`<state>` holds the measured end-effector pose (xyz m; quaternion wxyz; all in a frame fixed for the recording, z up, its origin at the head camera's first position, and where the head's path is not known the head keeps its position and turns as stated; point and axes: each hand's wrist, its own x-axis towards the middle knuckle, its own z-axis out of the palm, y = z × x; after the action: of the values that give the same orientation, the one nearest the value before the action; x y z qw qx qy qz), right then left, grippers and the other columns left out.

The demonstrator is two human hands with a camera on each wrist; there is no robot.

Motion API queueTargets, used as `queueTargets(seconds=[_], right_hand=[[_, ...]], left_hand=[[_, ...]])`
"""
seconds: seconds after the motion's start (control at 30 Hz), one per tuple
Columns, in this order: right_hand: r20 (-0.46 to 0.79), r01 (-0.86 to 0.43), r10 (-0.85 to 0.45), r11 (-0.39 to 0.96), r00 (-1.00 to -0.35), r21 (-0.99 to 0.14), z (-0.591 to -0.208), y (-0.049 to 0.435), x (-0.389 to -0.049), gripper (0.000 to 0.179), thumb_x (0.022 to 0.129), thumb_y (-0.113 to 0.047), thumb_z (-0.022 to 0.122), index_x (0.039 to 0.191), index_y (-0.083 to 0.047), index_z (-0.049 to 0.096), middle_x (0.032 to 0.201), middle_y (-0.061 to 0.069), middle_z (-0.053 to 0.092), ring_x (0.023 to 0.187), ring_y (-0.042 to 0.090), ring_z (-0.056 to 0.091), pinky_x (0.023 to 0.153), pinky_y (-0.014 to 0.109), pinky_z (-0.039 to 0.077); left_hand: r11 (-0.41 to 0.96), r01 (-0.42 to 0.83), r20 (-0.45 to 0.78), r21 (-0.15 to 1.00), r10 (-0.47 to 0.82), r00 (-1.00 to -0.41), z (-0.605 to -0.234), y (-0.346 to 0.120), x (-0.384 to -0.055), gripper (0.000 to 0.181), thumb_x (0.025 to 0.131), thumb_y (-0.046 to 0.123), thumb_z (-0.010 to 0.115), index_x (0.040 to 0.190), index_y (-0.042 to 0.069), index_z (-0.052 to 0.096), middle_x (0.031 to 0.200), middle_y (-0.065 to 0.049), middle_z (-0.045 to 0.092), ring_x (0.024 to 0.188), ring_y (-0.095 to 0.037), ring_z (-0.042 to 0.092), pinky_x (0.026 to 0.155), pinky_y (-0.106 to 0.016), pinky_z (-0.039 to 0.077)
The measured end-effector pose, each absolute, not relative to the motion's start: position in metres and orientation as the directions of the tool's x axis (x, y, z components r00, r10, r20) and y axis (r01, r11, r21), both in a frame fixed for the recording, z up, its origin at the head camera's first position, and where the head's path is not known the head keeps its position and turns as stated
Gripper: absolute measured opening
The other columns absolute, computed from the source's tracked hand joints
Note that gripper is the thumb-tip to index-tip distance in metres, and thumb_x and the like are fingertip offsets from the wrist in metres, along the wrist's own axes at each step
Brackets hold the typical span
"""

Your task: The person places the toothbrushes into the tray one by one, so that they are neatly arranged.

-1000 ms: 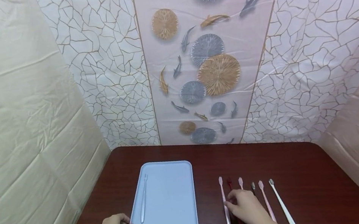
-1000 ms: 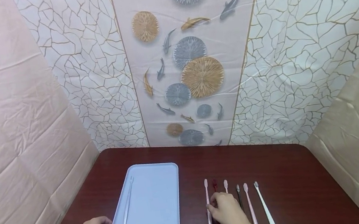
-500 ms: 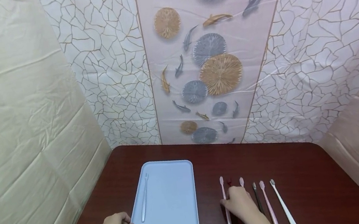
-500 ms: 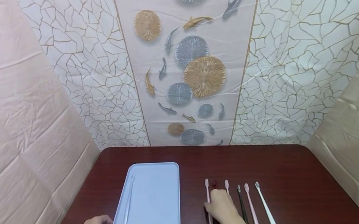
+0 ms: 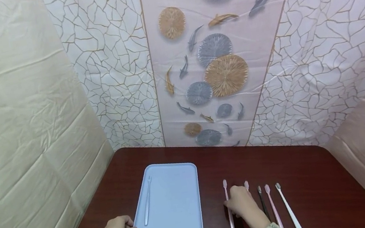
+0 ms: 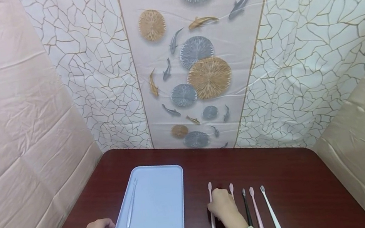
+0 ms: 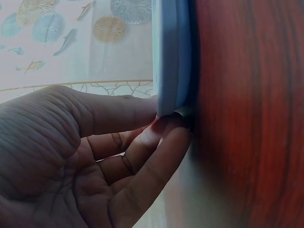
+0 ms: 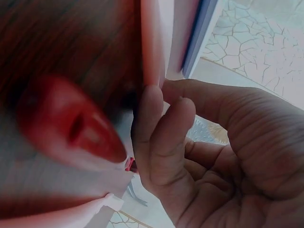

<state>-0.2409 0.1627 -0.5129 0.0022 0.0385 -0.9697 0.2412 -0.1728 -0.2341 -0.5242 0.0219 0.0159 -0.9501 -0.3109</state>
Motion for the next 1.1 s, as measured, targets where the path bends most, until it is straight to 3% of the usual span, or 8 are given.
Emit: queueTargets(seconds=[0.3, 0.57, 1.1], right_hand=[[0.001, -0.097, -0.112, 0.855, -0.994, -0.51, -0.518, 0.16, -0.246, 0.028, 0.081, -0.007, 0.073, 0.059, -0.007, 0.056, 0.04, -0.006, 0.051, 0.031, 0.009, 0.05, 0.035, 0.025, 0.046], [0.035, -0.125, -0.125, 0.839, -0.992, -0.53, -0.512, 0.149, -0.244, 0.031, 0.078, -0.01, 0.071, 0.052, -0.011, 0.056, 0.04, -0.007, 0.05, 0.03, 0.008, 0.048, 0.035, 0.026, 0.045], [0.067, -0.197, -0.195, 0.784, -0.978, -0.589, -0.479, 0.094, -0.246, 0.032, 0.085, -0.014, 0.072, 0.056, -0.013, 0.059, 0.043, -0.007, 0.051, 0.035, 0.009, 0.05, 0.041, 0.027, 0.044]], left_hand=[[0.811, -0.026, 0.021, 0.585, -0.046, -0.999, -0.524, -0.237, -0.172, 0.018, 0.078, 0.011, 0.08, 0.072, 0.013, 0.063, 0.065, 0.006, 0.059, 0.059, -0.011, 0.052, 0.056, -0.032, 0.046], [0.805, -0.026, 0.02, 0.592, -0.048, -0.999, -0.524, -0.239, -0.17, 0.019, 0.078, 0.01, 0.08, 0.072, 0.013, 0.062, 0.064, 0.006, 0.059, 0.056, -0.011, 0.053, 0.055, -0.031, 0.046], [0.777, -0.033, 0.001, 0.629, -0.043, -0.999, -0.524, -0.239, -0.174, 0.018, 0.079, 0.011, 0.079, 0.073, 0.012, 0.063, 0.066, 0.006, 0.059, 0.054, -0.011, 0.055, 0.053, -0.031, 0.047]])
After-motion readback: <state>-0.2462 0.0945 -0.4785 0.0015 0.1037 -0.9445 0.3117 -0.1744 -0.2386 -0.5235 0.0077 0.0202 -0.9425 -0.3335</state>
